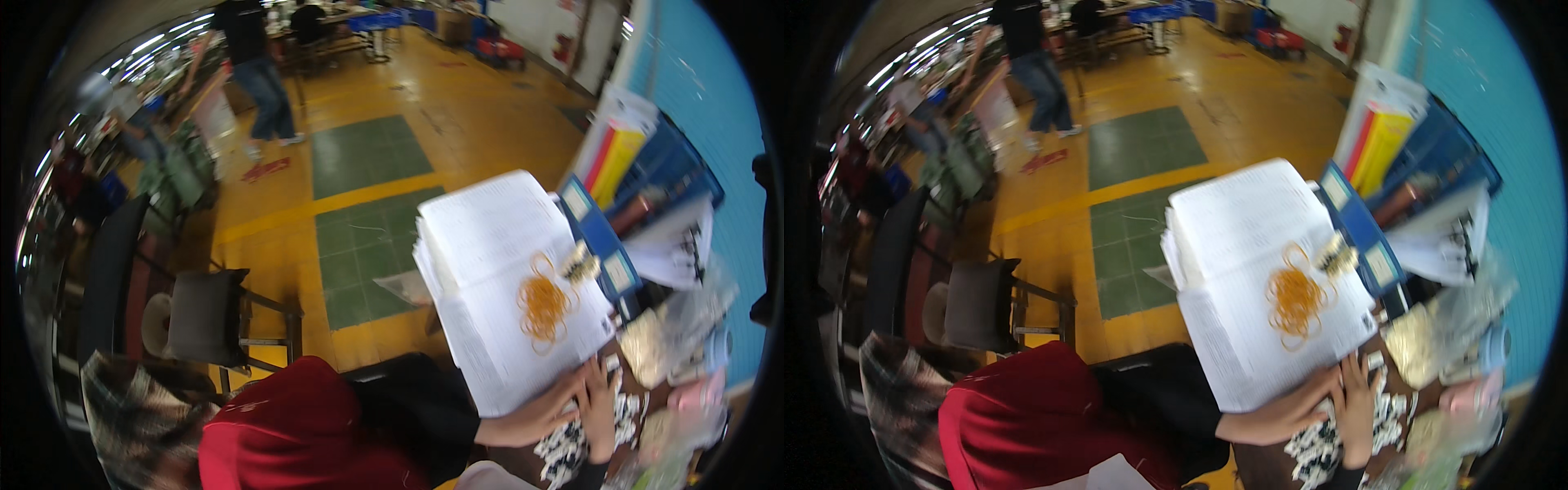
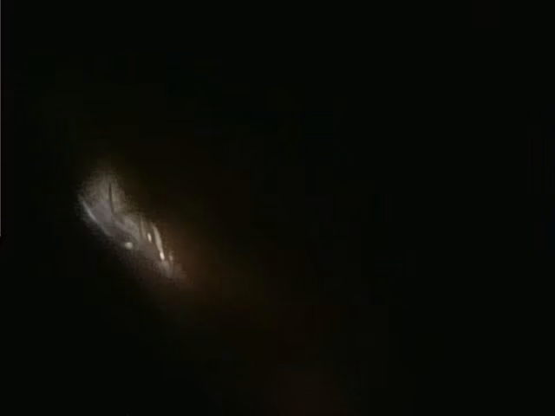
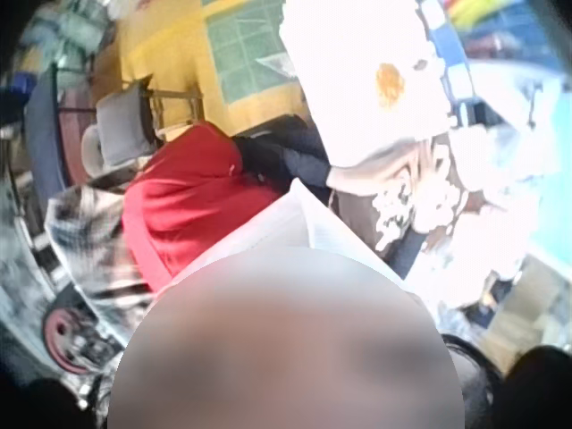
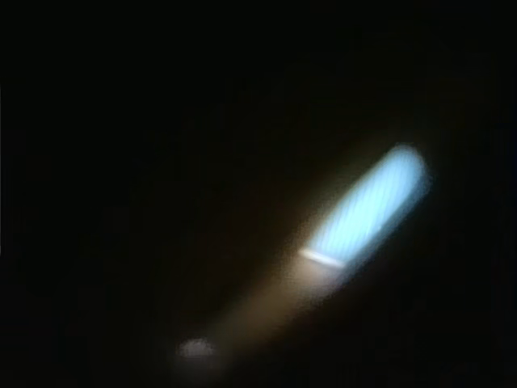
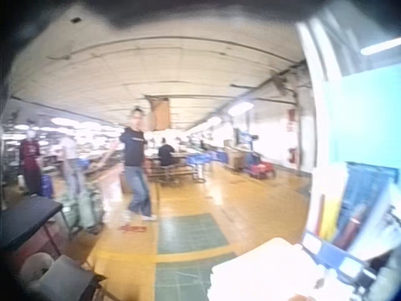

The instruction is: The person sorts small white tags with black text on a table, aligning them into neat stacks. They occasionally use a stapler to secure the stacks and place them on a nearby sheet of paper.

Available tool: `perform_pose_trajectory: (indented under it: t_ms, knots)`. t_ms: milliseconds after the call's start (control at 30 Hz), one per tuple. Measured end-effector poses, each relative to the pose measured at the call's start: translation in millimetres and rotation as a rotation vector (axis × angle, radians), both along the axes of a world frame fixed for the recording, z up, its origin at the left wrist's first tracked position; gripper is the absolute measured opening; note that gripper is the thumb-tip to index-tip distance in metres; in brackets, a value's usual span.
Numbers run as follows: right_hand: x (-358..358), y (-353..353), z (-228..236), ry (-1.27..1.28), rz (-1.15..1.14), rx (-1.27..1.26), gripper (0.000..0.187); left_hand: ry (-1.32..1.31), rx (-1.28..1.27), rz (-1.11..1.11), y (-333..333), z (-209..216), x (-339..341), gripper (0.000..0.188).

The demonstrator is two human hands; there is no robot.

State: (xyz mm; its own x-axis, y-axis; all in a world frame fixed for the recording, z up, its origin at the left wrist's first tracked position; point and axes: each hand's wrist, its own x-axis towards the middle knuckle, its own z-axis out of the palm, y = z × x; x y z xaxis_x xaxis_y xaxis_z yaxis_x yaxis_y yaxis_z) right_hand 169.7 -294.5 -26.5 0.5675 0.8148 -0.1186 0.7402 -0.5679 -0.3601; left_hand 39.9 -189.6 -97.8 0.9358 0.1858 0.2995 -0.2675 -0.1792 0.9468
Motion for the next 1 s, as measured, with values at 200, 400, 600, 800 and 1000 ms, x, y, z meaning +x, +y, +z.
perform_pose_trajectory:
  t_ms: [200, 400, 600, 800, 1000]
  knots:
    - [-4.7, -45.4, 15.4, -0.001, 0.036, -0.097, 0.056, -0.05, 0.081, -0.097, -7.7, -9.6, 1.8, 0.069]
    - [36.9, -68.4, -0.8, -0.088, -0.216, 0.144, 0.057, -0.029, 0.184, -0.096, -8.8, -11.9, 3.5, 0.08]
    - [8.6, -69.3, -9.2, 0.05, -0.126, 0.13, 0.057, -0.227, 0.542, 0.257, -25.1, -4.7, -4.8, 0.08]
    - [-30.0, -98.7, 8.2, 0.02, -0.244, 0.172, 0.051, -0.106, 0.601, 0.003, -11.8, -6.6, -8.1, 0.077]
    - [-38.8, -119.9, -14.6, -0.025, -0.488, 0.066, 0.051, -0.024, 0.78, -0.182, 2.3, 18.1, -6.3, 0.082]
